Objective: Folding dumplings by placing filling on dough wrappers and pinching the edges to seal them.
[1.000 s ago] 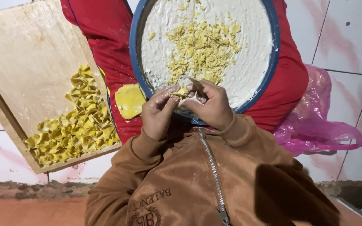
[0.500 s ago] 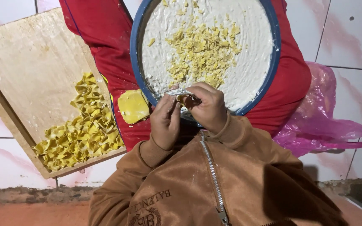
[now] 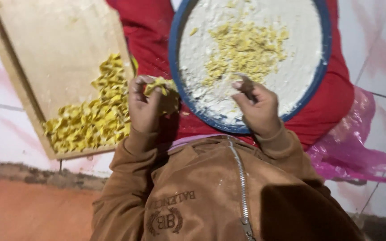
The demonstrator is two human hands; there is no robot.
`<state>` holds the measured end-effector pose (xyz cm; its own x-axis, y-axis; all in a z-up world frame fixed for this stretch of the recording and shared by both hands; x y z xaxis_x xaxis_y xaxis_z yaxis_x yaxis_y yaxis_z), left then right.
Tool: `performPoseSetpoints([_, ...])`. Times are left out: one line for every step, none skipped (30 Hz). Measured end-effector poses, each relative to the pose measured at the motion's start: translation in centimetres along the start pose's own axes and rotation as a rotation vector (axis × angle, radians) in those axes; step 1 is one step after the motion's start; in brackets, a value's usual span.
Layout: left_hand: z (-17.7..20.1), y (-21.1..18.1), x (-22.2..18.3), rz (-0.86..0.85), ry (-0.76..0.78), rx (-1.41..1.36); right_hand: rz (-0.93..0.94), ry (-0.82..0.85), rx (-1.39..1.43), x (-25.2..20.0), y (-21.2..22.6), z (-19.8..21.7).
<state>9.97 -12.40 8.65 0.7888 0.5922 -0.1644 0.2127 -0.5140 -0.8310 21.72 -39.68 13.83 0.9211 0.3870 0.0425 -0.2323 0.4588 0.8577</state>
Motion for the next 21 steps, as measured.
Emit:
performPoseSetpoints([2.4,-0.4,0.9,-0.013,-0.022,0.007,0.009,0.022,0.011,-0.4,0.1,-0.2])
performPoseSetpoints([4.8,-1.4,1.8,-0.164,-0.068,0.209,-0.038,0.031,0.02,-0.8,-0.1,-0.3])
performPoseSetpoints([7.0,-2.4,2.5,-0.311,-0.114,0.413,-0.086,0.04,0.029,-1.1,-0.3,-0.3])
performPoseSetpoints([9.5,-2.3,2.9,-0.316,-0.126,0.418,-0.082,0.052,0.034,-1.1,-0.4,-0.3])
performPoseSetpoints([12.0,-2.6,3.1,-0.373,-0.201,0.497,-0.124,0.065,0.022,-1.1,-0.8,-0.3])
performPoseSetpoints([14.5,-2.7,3.4,-0.43,-0.273,0.573,-0.166,0.075,0.008,-1.1,-1.2,-0.3])
performPoseSetpoints([17.6,-2.1,3.6,-0.433,-0.283,0.575,-0.162,0.084,0.01,-1.0,-0.9,-0.5])
performPoseSetpoints([20.9,-1.5,3.9,-0.438,-0.38,0.676,-0.169,0.084,-0.004,-0.9,-0.6,-0.6])
performPoseSetpoints([24.1,-1.0,4.2,-0.442,-0.478,0.777,-0.177,0.084,-0.018,-0.8,-0.4,-0.6])
performPoseSetpoints([25.0,-0.8,4.8,-0.443,-0.48,0.777,-0.175,0.086,-0.018,-0.7,-0.2,-0.8])
performPoseSetpoints([26.1,-0.7,5.4,-0.432,-0.529,0.752,-0.184,0.1,-0.014,-0.6,0.0,-0.9])
performPoseSetpoints([27.2,-0.4,5.8,-0.419,-0.578,0.726,-0.194,0.115,-0.012,-0.6,0.1,-1.0])
performPoseSetpoints([26.0,-0.7,6.2,-0.417,-0.581,0.726,-0.194,0.117,-0.013,-0.7,0.1,-1.3])
performPoseSetpoints([24.6,-1.0,6.7,-0.437,-0.565,0.762,-0.203,0.119,-0.004,-0.7,0.1,-1.5])
performPoseSetpoints([23.3,-1.3,7.3,-0.456,-0.55,0.798,-0.211,0.121,0.006,-0.7,0.0,-1.7])
performPoseSetpoints([22.9,-1.4,7.9,-0.455,-0.551,0.795,-0.211,0.122,0.003,-0.8,0.4,-1.9])
performPoseSetpoints([22.4,-1.4,8.5,-0.434,-0.537,0.82,-0.211,0.125,-0.008,-0.9,0.7,-2.1])
performPoseSetpoints([21.9,-1.4,9.3,-0.413,-0.521,0.844,-0.211,0.127,-0.019,-1.0,1.1,-2.4])
performPoseSetpoints([23.6,-0.5,9.9,-0.413,-0.521,0.842,-0.21,0.127,-0.022,-0.9,1.2,-2.2])
performPoseSetpoints([25.3,0.4,10.7,-0.386,-0.503,0.873,-0.203,0.129,-0.036,-0.9,1.2,-2.1])
performPoseSetpoints([26.9,1.3,11.4,-0.359,-0.486,0.905,-0.196,0.132,-0.051,-0.8,1.3,-2.0])
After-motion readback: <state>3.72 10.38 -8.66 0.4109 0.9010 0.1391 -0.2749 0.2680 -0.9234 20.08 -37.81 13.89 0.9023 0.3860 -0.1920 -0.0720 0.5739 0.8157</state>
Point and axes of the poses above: each hand's wrist, its own x-axis towards the middle knuckle, its own z-axis out of the back of the hand, y = z × x, the point moved 4 cm from there along x, towards the middle knuckle, and after that the axes turned 14 degrees about -x, right-handed, at the moved point
